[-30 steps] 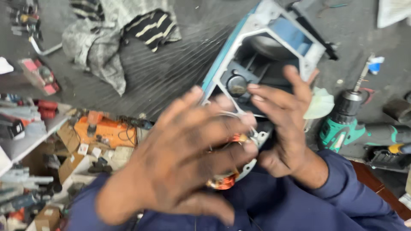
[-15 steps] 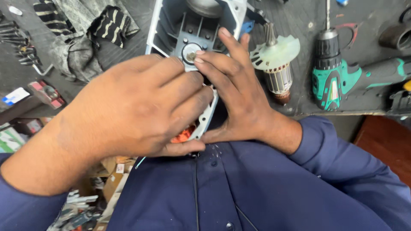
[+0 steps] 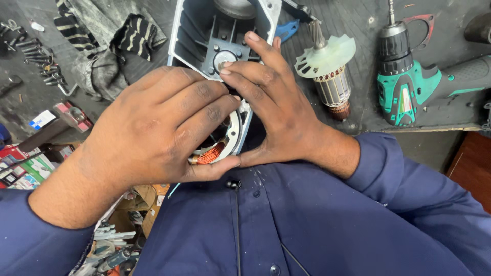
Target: The person reassembles an electric motor at a workbench. They insert the copper stator windings into the motor housing, seat them by hand, tap the housing with a mallet, then align and press the blue end cover onto the housing, pressing it down with both hands.
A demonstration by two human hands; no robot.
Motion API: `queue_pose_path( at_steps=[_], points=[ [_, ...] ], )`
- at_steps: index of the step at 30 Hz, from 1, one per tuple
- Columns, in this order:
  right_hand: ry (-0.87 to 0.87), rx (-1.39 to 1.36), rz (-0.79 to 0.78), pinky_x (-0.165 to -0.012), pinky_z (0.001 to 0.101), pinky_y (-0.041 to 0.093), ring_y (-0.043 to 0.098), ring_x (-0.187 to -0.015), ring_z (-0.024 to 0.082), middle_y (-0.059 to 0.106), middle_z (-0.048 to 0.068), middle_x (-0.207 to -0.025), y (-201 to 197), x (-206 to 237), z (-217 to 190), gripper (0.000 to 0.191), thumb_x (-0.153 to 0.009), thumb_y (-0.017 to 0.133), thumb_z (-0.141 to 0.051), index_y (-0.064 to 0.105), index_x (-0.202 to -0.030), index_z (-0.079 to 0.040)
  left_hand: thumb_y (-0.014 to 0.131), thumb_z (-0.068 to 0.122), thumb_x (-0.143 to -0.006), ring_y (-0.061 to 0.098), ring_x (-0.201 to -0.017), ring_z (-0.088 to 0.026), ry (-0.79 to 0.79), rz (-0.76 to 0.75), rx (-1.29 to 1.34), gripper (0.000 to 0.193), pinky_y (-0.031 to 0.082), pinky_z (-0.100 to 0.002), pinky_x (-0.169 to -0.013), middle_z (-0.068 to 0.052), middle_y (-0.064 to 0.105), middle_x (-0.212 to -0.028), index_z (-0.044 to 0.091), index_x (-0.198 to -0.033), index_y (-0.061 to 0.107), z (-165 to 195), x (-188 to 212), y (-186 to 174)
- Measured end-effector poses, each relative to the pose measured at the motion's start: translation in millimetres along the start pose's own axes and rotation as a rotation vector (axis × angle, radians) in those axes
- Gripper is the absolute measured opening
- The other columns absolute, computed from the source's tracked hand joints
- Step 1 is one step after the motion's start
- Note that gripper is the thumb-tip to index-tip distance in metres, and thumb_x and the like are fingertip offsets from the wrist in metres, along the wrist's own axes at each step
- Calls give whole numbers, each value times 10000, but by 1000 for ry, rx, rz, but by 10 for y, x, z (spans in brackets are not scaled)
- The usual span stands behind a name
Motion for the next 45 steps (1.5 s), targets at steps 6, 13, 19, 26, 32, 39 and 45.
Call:
queue_pose_path(
  at_steps=[6, 13, 19, 26, 32, 39, 45],
  points=[
    [-3, 9, -3, -1316, 707, 198, 264, -1562, 424, 449, 127, -1521, -16, -8, 0, 1095, -784, 954, -634, 418, -1535, -44, 844, 418, -736, 623, -1001, -305, -57, 17, 18, 605, 524, -422, -867, -123, 651, -1128, 1, -1144, 682, 4, -17, -47],
    [-12, 29, -3, -1300, 692, 211, 275, -1556, 429, 453, 124, -1511, -57, -25, -38, 1092, -794, 946, -638, 413, -1538, -43, 852, 430, -763, 622, -990, -307, -22, 38, -12, 603, 523, -423, -856, -136, 653, -1124, -9, -1138, 678, 43, -10, -55],
    [-25, 28, -9, -1312, 673, 241, 283, -1547, 434, 453, 130, -1497, -66, -32, -89, 1089, -788, 945, -627, 416, -1540, -44, 862, 395, -735, 616, -981, -320, -82, 39, 56, 596, 524, -426, -862, -132, 651, -1106, -5, -1137, 678, 31, 20, -96],
    [-28, 55, -22, -1300, 634, 299, 305, -1539, 434, 466, 142, -1467, -93, -34, -154, 1096, -779, 957, -619, 425, -1548, -48, 871, 392, -723, 620, -1000, -330, -47, 83, -24, 616, 524, -442, -881, -139, 643, -1123, -18, -1137, 673, 164, 73, -165],
    [-26, 75, 2, -1290, 620, 299, 303, -1529, 435, 476, 155, -1453, -104, -38, -186, 1095, -729, 964, -586, 440, -1528, -52, 879, 393, -717, 608, -964, -313, -73, 69, 16, 640, 523, -429, -881, -132, 642, -1118, -18, -1160, 667, 152, 67, -191],
    [-32, 78, -9, -1282, 617, 313, 314, -1524, 436, 481, 162, -1444, -113, -45, -202, 1109, -725, 970, -594, 442, -1528, -40, 880, 388, -690, 609, -991, -314, -47, 80, 6, 643, 519, -431, -873, -126, 641, -1121, -10, -1147, 666, 184, 102, -193],
    [-32, 84, -12, -1289, 622, 310, 319, -1526, 436, 474, 154, -1454, -118, -43, -204, 1093, -755, 954, -611, 438, -1532, -41, 878, 402, -709, 610, -978, -313, -109, 75, 24, 641, 525, -425, -874, -135, 644, -1129, -18, -1147, 670, 143, 87, -210]
  ],
)
Point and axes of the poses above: each hand's wrist, its own x-axis away from the middle knuckle, its own y-axis out of the palm, z = x × y, the point moved 8 cm from there along -x, towards the middle knuckle
